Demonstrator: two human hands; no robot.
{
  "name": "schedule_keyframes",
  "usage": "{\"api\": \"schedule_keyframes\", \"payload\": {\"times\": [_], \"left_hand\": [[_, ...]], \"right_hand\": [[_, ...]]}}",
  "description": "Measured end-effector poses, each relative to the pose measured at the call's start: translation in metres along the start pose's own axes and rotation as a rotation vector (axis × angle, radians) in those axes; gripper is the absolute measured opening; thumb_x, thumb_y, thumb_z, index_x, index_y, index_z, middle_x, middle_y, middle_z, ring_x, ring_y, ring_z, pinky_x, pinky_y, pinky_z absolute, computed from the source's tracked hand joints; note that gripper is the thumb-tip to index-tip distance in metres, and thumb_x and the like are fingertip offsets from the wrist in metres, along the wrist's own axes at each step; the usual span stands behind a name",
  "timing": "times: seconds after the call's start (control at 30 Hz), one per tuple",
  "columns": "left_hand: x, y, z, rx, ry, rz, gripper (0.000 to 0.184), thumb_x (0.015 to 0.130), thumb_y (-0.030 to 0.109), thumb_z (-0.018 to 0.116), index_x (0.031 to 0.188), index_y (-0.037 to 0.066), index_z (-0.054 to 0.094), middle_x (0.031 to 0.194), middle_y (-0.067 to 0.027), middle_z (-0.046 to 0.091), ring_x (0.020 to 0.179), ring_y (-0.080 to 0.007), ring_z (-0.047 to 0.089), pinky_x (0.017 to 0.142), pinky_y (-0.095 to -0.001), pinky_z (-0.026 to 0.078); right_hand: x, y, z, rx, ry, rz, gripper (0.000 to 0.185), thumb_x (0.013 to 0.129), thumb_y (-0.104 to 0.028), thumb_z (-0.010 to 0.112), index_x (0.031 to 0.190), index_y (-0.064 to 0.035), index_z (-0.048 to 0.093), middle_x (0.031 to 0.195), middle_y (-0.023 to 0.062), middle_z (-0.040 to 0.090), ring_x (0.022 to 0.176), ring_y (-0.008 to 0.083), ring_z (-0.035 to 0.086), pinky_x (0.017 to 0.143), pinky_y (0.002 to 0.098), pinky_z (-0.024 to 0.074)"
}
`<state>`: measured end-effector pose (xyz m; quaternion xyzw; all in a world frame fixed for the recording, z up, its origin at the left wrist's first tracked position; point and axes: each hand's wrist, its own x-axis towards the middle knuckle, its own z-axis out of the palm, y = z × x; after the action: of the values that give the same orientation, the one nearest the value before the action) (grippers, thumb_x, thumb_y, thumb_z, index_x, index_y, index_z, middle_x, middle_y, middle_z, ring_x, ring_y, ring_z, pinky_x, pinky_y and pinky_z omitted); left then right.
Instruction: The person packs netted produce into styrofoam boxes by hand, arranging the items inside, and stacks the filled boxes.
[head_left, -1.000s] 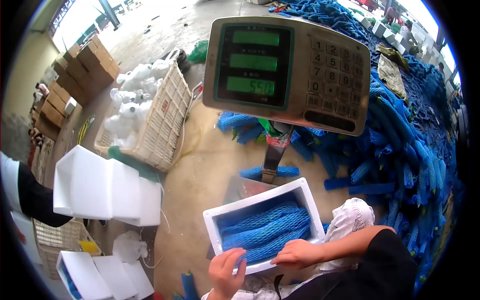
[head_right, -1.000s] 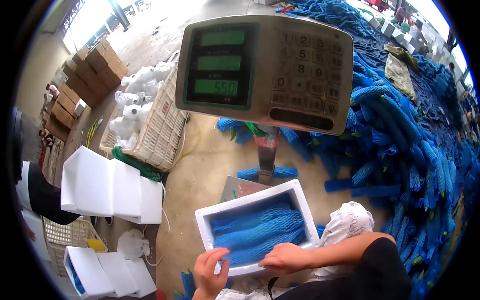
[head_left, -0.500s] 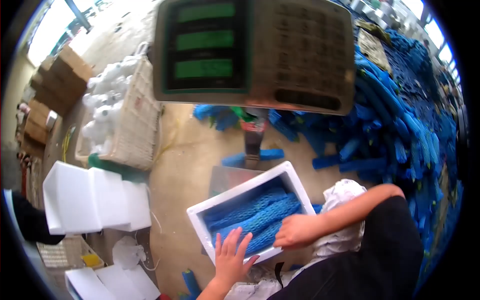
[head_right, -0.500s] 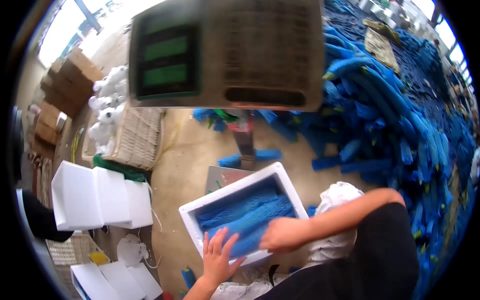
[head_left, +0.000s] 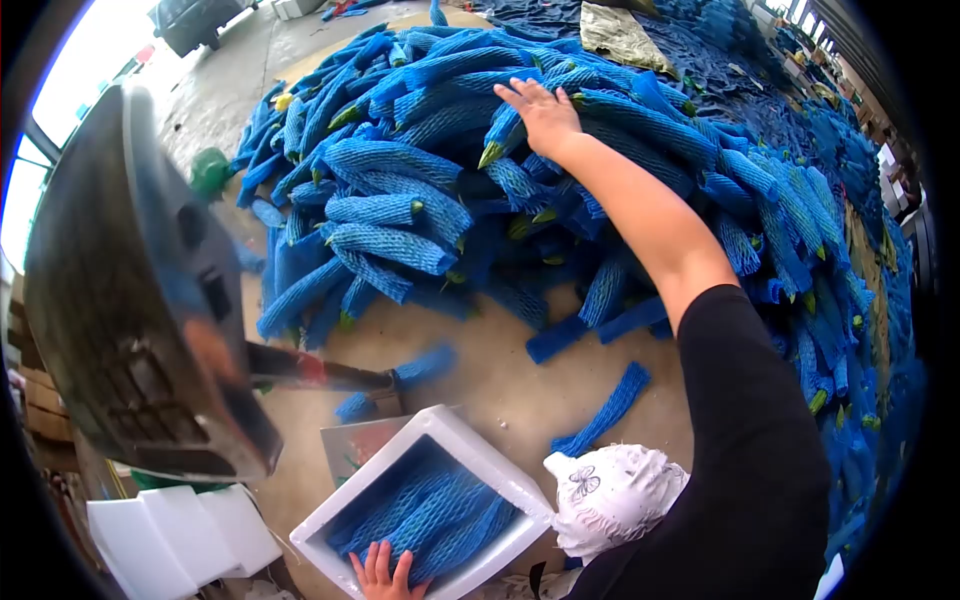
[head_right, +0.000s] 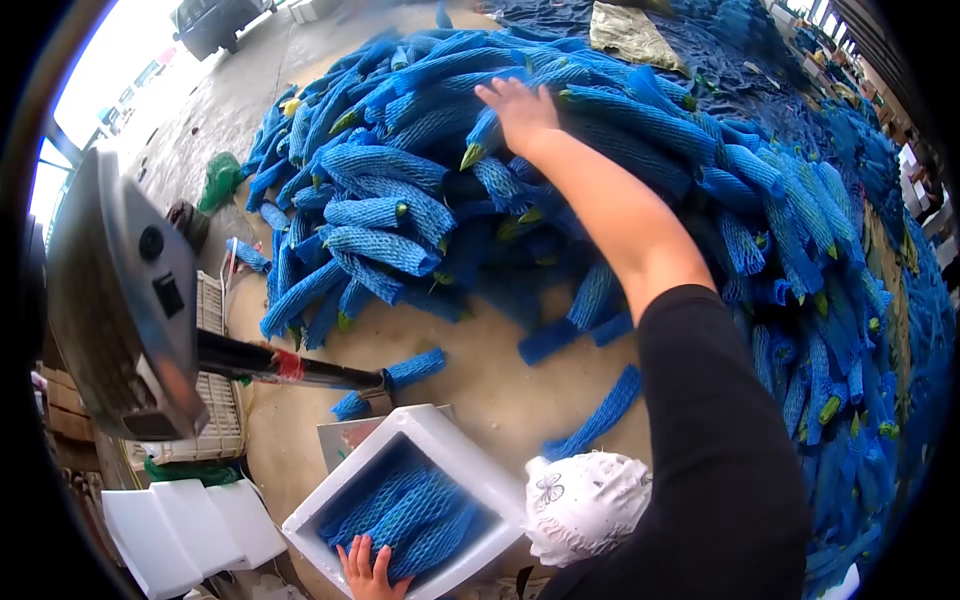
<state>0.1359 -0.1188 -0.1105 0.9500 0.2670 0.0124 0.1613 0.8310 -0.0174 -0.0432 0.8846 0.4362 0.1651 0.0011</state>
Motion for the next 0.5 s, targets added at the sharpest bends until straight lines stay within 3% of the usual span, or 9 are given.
{"api": "schedule_keyframes", "payload": {"times": [0.03, 0.1, 0.13, 0.23, 0.3, 0.33, 0.43, 0.47, 0.5], "left_hand": [[0.001, -0.001, -0.002, 0.009, -0.005, 0.006, 0.073, 0.062, 0.020, 0.074, 0.131, 0.015, 0.049, 0.144, -0.0167, 0.039, 0.133, -0.0377, 0.036, 0.108, -0.0619, 0.023], [0.001, 0.003, -0.005, 0.021, -0.017, -0.009, 0.074, 0.061, 0.020, 0.074, 0.130, 0.014, 0.049, 0.142, -0.0176, 0.040, 0.132, -0.0389, 0.036, 0.108, -0.0632, 0.023], [0.000, 0.003, -0.004, 0.030, -0.016, -0.006, 0.074, 0.061, 0.021, 0.075, 0.130, 0.013, 0.049, 0.142, -0.0176, 0.040, 0.132, -0.0395, 0.036, 0.107, -0.0639, 0.023], [0.000, -0.002, -0.001, 0.054, -0.026, 0.021, 0.075, 0.061, 0.022, 0.076, 0.130, 0.012, 0.048, 0.142, -0.0196, 0.039, 0.131, -0.0410, 0.036, 0.107, -0.0653, 0.024], [-0.004, -0.005, -0.002, 0.086, -0.073, 0.022, 0.077, 0.062, 0.024, 0.077, 0.130, 0.010, 0.045, 0.142, -0.0236, 0.037, 0.131, -0.0438, 0.034, 0.106, -0.0661, 0.024], [-0.007, -0.006, -0.001, 0.092, -0.082, 0.021, 0.077, 0.063, 0.025, 0.077, 0.131, 0.010, 0.044, 0.142, -0.0237, 0.037, 0.131, -0.0444, 0.034, 0.106, -0.0661, 0.024], [-0.009, -0.010, 0.003, 0.106, -0.087, 0.024, 0.077, 0.065, 0.027, 0.075, 0.132, 0.009, 0.043, 0.142, -0.0240, 0.036, 0.131, -0.0452, 0.034, 0.106, -0.0662, 0.024], [-0.010, -0.008, 0.003, 0.116, -0.090, 0.008, 0.077, 0.066, 0.028, 0.074, 0.133, 0.009, 0.043, 0.142, -0.0244, 0.036, 0.131, -0.0455, 0.034, 0.106, -0.0663, 0.024], [-0.011, -0.008, 0.002, 0.117, -0.096, 0.008, 0.077, 0.066, 0.028, 0.074, 0.133, 0.009, 0.043, 0.142, -0.0244, 0.036, 0.131, -0.0455, 0.034, 0.106, -0.0663, 0.024]], "right_hand": [[0.007, -0.001, 0.016, 0.049, -0.120, 0.017, 0.061, 0.090, -0.004, 0.046, 0.145, -0.0266, 0.032, 0.153, 0.0044, 0.029, 0.142, 0.0260, 0.026, 0.113, 0.0514, 0.0236], [-0.005, -0.003, 0.046, 0.138, 0.089, -0.027, 0.062, 0.088, -0.002, 0.045, 0.144, -0.0262, 0.034, 0.153, 0.0045, 0.029, 0.142, 0.0271, 0.026, 0.113, 0.0513, 0.0233], [-0.009, 0.011, 0.047, 0.477, 0.217, -0.171, 0.065, 0.084, -0.001, 0.048, 0.143, -0.0258, 0.038, 0.152, 0.0045, 0.031, 0.141, 0.0275, 0.027, 0.113, 0.0522, 0.0235], [-0.026, 0.087, 0.027, 0.079, 0.601, 0.047, 0.070, 0.073, -0.008, 0.054, 0.140, -0.0228, 0.039, 0.142, 0.0046, 0.044, 0.133, 0.0270, 0.039, 0.110, 0.0517, 0.0275], [-0.043, 0.158, 0.044, -0.065, 0.225, 0.348, 0.065, 0.083, -0.035, 0.061, 0.141, -0.0208, 0.038, 0.147, 0.0064, 0.038, 0.136, 0.0269, 0.035, 0.111, 0.0531, 0.0250], [-0.058, 0.194, 0.067, -0.032, 0.085, 0.334, 0.065, 0.086, -0.041, 0.060, 0.143, -0.0205, 0.036, 0.150, 0.0069, 0.033, 0.137, 0.0281, 0.033, 0.112, 0.0494, 0.0234], [-0.091, 0.184, 0.047, 0.116, 0.459, 0.014, 0.054, 0.086, -0.025, 0.063, 0.136, -0.0171, 0.043, 0.137, 0.0070, 0.045, 0.128, 0.0279, 0.042, 0.105, 0.0428, 0.0363], [-0.098, 0.175, 0.047, 0.149, 0.406, -0.056, 0.051, 0.083, -0.021, 0.066, 0.130, -0.0151, 0.047, 0.126, 0.0070, 0.051, 0.120, 0.0296, 0.049, 0.098, 0.0428, 0.0430], [-0.108, 0.170, 0.065, 0.161, 0.221, 0.123, 0.055, 0.079, -0.023, 0.070, 0.129, -0.0137, 0.048, 0.123, 0.0090, 0.053, 0.113, 0.0331, 0.054, 0.095, 0.0442, 0.0449]]}}
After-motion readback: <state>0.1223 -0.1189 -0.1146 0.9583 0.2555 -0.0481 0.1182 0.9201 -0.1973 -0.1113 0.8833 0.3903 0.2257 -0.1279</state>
